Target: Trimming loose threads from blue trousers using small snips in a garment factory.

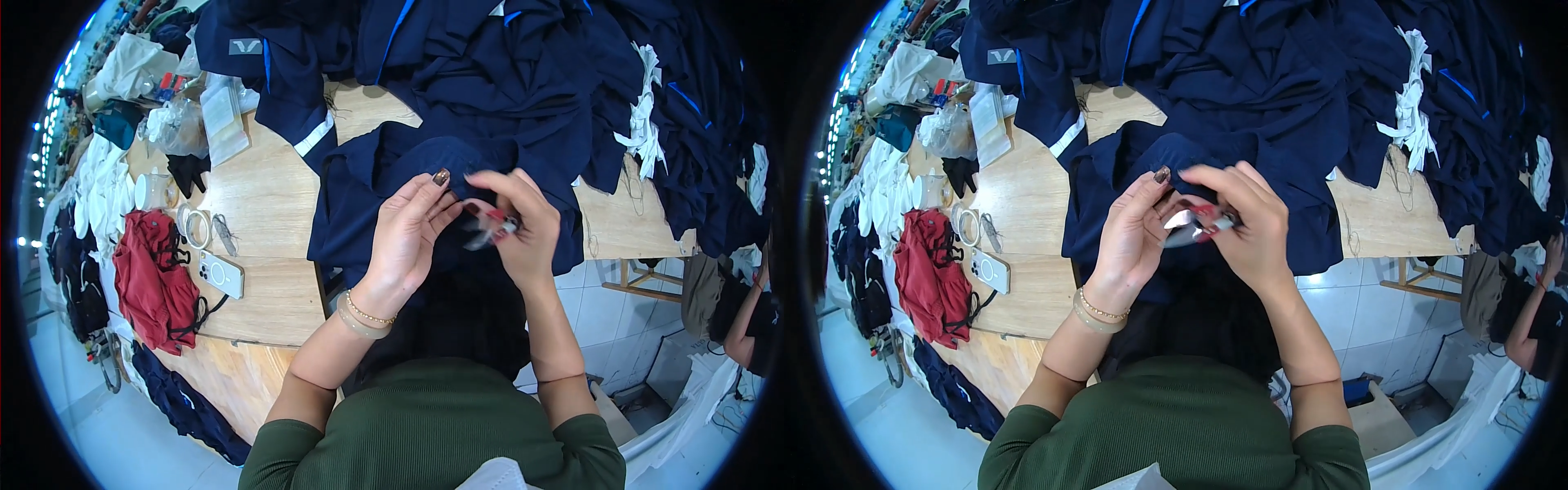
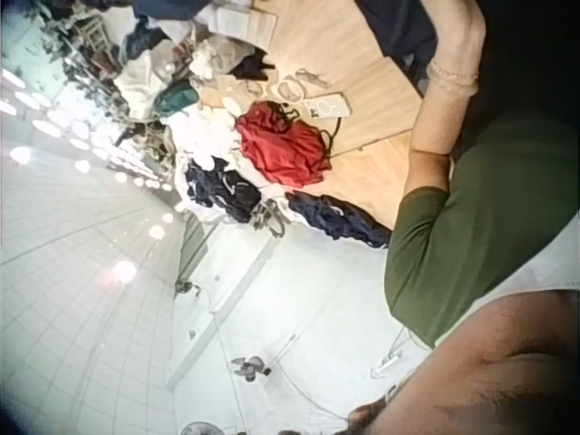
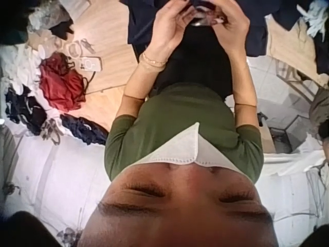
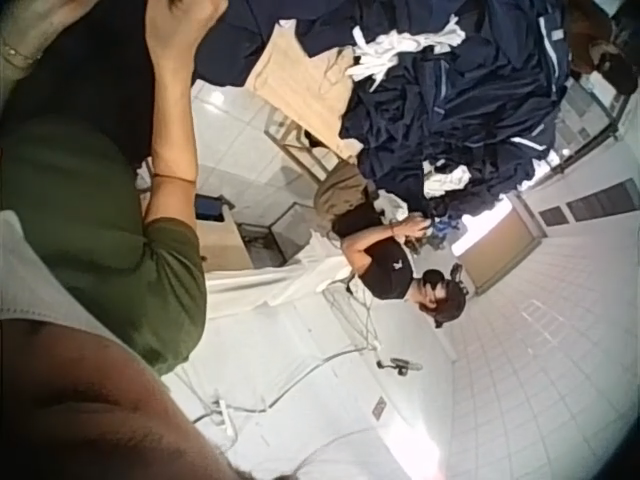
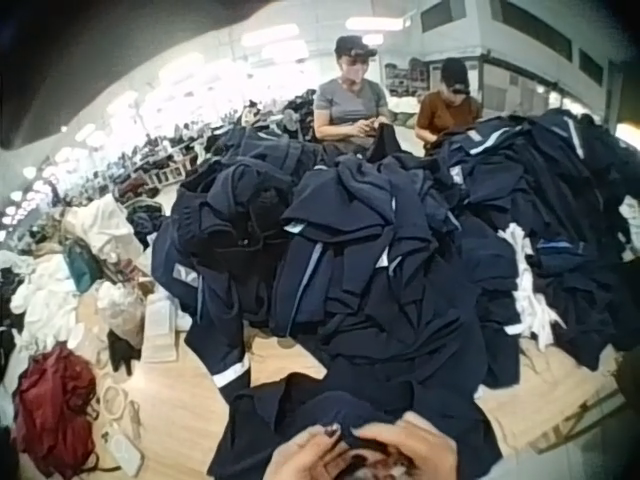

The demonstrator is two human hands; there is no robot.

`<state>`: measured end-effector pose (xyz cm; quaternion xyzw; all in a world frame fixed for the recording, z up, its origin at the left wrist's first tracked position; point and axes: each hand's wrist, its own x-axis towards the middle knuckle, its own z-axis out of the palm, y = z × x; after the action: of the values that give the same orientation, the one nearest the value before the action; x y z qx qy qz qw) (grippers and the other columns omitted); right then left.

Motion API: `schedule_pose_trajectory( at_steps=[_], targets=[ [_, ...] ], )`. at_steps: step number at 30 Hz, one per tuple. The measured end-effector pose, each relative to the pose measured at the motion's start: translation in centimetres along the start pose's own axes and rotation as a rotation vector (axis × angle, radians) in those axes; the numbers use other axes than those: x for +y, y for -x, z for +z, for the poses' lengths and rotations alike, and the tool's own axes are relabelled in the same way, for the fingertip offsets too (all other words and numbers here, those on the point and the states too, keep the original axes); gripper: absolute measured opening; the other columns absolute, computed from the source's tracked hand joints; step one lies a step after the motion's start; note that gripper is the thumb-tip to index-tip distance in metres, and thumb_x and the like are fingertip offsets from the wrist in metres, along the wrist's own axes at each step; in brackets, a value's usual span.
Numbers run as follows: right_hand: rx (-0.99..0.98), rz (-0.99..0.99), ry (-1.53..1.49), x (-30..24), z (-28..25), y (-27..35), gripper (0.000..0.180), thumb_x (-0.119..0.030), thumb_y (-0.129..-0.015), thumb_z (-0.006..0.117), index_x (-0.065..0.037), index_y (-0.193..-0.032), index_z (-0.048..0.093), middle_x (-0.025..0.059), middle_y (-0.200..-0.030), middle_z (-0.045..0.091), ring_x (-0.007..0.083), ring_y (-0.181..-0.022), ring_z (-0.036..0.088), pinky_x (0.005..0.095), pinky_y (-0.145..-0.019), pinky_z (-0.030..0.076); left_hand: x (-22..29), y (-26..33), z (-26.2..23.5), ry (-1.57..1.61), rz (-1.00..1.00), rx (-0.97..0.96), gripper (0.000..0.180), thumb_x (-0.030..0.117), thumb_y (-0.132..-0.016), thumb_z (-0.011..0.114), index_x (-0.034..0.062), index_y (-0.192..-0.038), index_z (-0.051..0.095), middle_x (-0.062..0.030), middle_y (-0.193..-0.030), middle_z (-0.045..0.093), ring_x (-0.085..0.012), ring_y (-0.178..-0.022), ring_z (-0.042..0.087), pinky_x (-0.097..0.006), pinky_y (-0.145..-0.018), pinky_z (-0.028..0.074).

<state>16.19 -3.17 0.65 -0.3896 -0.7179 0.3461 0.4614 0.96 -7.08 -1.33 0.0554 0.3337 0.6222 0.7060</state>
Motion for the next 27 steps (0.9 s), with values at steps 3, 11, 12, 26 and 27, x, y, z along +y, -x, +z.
schedule_pose_trajectory(
  at_steps=[3,11,12,26,27],
  targets=[
    [-0.014,-0.219,0.123,1.7,1.0,-1.4,0.038,0.011,-0.064,0.068,-0.003,-0.1,0.071,0.006,-0.071,0.056,0.018,-0.062,0.049,0.026,-0.057,0.039,0.1,0.1,0.4,-0.106,0.042,0.026,0.009,0.012,-0.098,0.062,0.0044,-0.102,0.067,-0.0041,-0.096,0.071,-0.0112,-0.092,0.067,-0.026,-0.083,0.054],
    [0.156,0.335,-0.564,2.2,2.0,-1.1,0.011,-0.005,-0.096,0.065,0.005,-0.095,0.064,0.0012,-0.088,0.065,0.0051,-0.085,0.061,0.0192,-0.078,0.05,-0.6,-0.4,0.7,-0.154,0.039,0.066,0.01,0.014,-0.098,0.064,0.005,-0.098,0.068,-0.0058,-0.095,0.072,-0.0116,-0.091,0.067,-0.026,-0.081,0.054],
    [0.151,0.344,-0.528,2.3,2.0,-1.1,0.01,-0.005,-0.096,0.066,0.005,-0.094,0.064,0.0012,-0.088,0.065,0.005,-0.084,0.061,0.019,-0.077,0.05,-0.6,-0.4,0.7,-0.154,0.037,0.068,0.01,0.014,-0.098,0.064,0.005,-0.098,0.068,-0.0058,-0.095,0.072,-0.0116,-0.091,0.067,-0.026,-0.081,0.054],
    [-0.005,0.422,-0.41,4.8,2.8,-0.5,0.016,-0.011,-0.096,0.066,0.002,-0.088,0.064,-0.0047,-0.075,0.056,0.0001,-0.067,0.044,0.0172,-0.061,0.037,0.9,-0.1,-2.5,-1.121,0.618,0.171,0.009,0.009,-0.096,0.064,0.0002,-0.095,0.065,-0.0012,-0.089,0.059,-0.0066,-0.075,0.053,-0.02,-0.065,0.044],
    [0.009,0.407,-0.452,4.7,3.1,-0.5,0.016,-0.012,-0.096,0.066,0.002,-0.087,0.064,-0.005,-0.075,0.056,-0.0001,-0.067,0.042,0.0177,-0.06,0.035,1.2,-0.5,-2.4,-1.168,0.793,0.101,0.007,0.005,-0.093,0.068,-0.0013,-0.095,0.066,-0.0016,-0.089,0.056,-0.0076,-0.07,0.048,-0.022,-0.063,0.043]
  ],
)
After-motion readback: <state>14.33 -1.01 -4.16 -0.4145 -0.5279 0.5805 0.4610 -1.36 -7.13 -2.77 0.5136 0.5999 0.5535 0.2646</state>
